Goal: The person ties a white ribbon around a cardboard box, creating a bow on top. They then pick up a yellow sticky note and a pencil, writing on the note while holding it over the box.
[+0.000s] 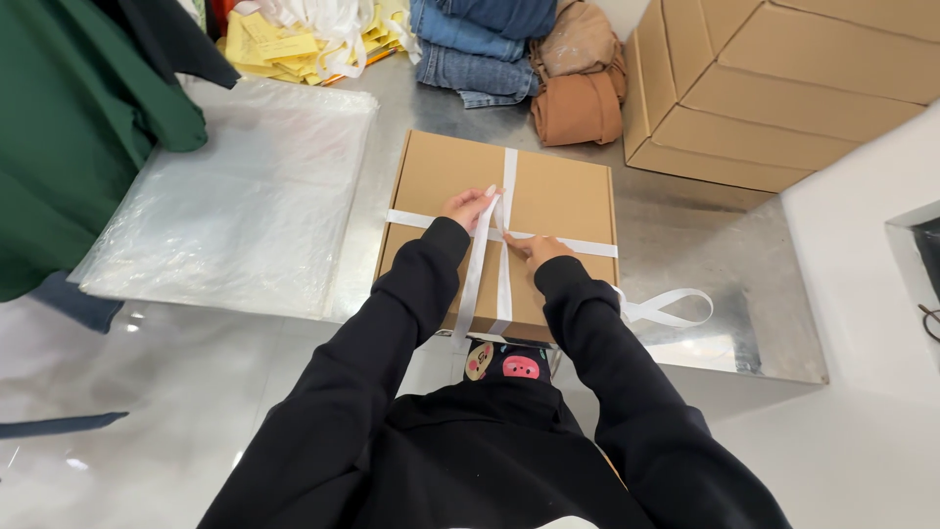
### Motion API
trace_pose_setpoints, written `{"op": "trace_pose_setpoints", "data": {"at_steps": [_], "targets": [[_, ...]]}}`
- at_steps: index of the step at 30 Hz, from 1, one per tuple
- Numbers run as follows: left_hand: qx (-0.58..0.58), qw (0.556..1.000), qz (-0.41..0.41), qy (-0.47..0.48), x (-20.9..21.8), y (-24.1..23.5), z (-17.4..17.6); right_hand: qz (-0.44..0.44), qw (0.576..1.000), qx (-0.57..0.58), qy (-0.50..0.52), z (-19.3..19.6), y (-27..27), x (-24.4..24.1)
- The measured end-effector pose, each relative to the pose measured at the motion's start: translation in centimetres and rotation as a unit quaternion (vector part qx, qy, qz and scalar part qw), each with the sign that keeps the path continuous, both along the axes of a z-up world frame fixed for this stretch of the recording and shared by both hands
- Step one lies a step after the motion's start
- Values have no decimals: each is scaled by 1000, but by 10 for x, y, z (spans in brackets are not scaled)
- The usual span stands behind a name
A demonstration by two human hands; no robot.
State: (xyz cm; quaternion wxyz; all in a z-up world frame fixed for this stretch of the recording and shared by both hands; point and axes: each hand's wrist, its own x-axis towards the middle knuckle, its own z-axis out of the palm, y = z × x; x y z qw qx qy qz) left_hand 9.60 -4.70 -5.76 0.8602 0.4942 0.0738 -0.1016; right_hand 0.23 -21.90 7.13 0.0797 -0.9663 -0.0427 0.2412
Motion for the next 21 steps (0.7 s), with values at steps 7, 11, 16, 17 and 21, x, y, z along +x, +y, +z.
{"op": "trace_pose_setpoints", "data": {"at_steps": [7, 11, 16, 17, 21], "targets": [[55, 997, 7, -50, 20, 1, -28, -28, 999, 26, 19, 0, -1, 8], [112, 990, 14, -79, 27, 3, -43, -20, 999, 38, 28, -14, -7, 18], [125, 988, 1, -88, 18, -9, -23, -22, 998, 39, 41, -20, -13, 24], [121, 989, -6, -80, 10, -13, -6, -13, 998, 40, 41, -26, -15, 27], [83, 996, 1, -44, 11, -19, 12, -3, 996, 79, 39, -52, -25, 44]]}}
